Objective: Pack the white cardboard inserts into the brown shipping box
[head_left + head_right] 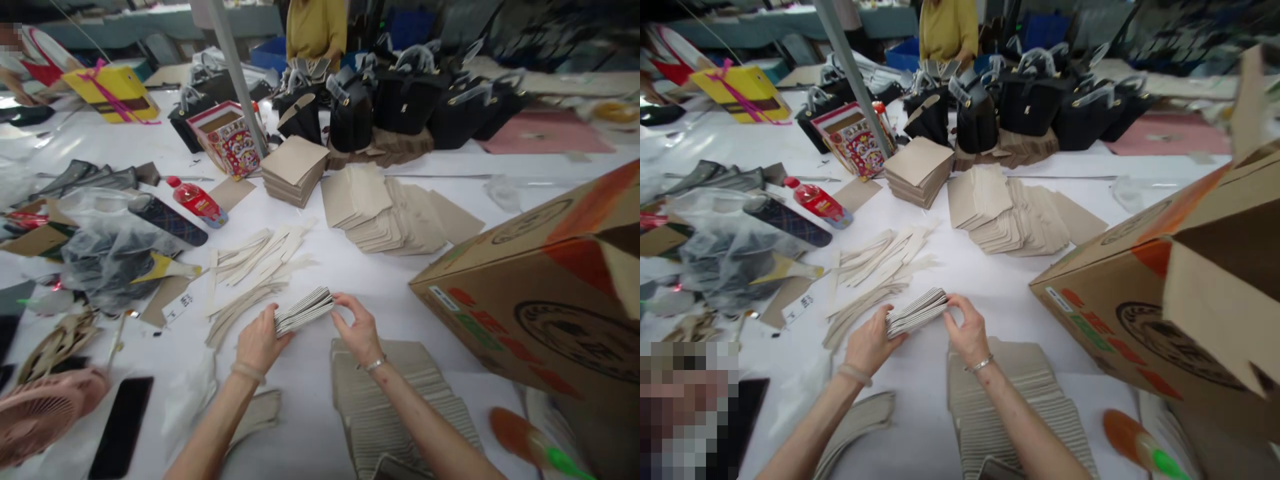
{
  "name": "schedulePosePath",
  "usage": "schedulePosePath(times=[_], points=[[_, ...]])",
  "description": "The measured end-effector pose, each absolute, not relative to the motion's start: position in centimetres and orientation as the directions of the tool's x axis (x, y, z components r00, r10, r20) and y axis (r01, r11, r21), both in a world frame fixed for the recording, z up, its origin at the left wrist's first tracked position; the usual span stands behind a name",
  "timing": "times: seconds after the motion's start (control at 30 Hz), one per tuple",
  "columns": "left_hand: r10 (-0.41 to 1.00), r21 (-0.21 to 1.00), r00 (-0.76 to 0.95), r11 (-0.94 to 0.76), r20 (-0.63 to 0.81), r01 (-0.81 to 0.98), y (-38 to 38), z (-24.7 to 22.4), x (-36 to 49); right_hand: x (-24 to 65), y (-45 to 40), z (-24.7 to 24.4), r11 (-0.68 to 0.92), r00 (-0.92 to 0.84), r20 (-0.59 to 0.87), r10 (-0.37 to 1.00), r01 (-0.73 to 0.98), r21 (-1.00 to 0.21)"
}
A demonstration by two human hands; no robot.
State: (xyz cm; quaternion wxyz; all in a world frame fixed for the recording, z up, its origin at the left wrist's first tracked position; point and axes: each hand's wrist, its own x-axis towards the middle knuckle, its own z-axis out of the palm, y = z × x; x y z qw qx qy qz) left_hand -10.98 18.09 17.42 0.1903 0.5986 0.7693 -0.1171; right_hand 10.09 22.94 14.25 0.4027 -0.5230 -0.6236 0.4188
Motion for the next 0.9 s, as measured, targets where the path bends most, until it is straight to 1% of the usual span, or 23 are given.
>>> schedulePosePath(times=[0.13, 0.4, 0.53, 0.67, 0.77, 0.9], points=[[0.871, 0.055, -0.216, 0.267, -0.442, 0.962, 18.0, 17.1, -11.0, 10.4, 22.8, 13.4, 0.073, -0.139, 0.034, 0.990, 0.289, -0.954], [0.884, 0.104, -0.211, 0.276, -0.417, 0.955, 18.0, 17.0, -11.0, 10.2, 22.4, 13.3, 0.129, -0.094, 0.102, 0.990, 0.349, -0.928], [0.880, 0.113, -0.212, 0.284, -0.426, 0.952, 17.9, 16.5, -11.2, 9.8, 22.5, 13.0, 0.076, -0.070, 0.056, 0.996, 0.328, -0.942], [0.875, 0.111, -0.214, 0.288, -0.433, 0.951, 17.7, 15.9, -11.4, 9.6, 22.9, 12.9, 0.098, -0.113, 0.067, 0.991, 0.298, -0.949], [0.867, 0.103, -0.219, 0.293, -0.447, 0.950, 17.6, 15.7, -11.4, 9.6, 23.3, 13.3, 0.119, -0.158, 0.072, 0.985, 0.311, -0.943], [0.853, 0.086, -0.228, 0.301, -0.470, 0.950, 17.8, 15.8, -11.4, 9.5, 23.6, 14.0, 0.109, -0.192, 0.048, 0.980, 0.318, -0.942]])
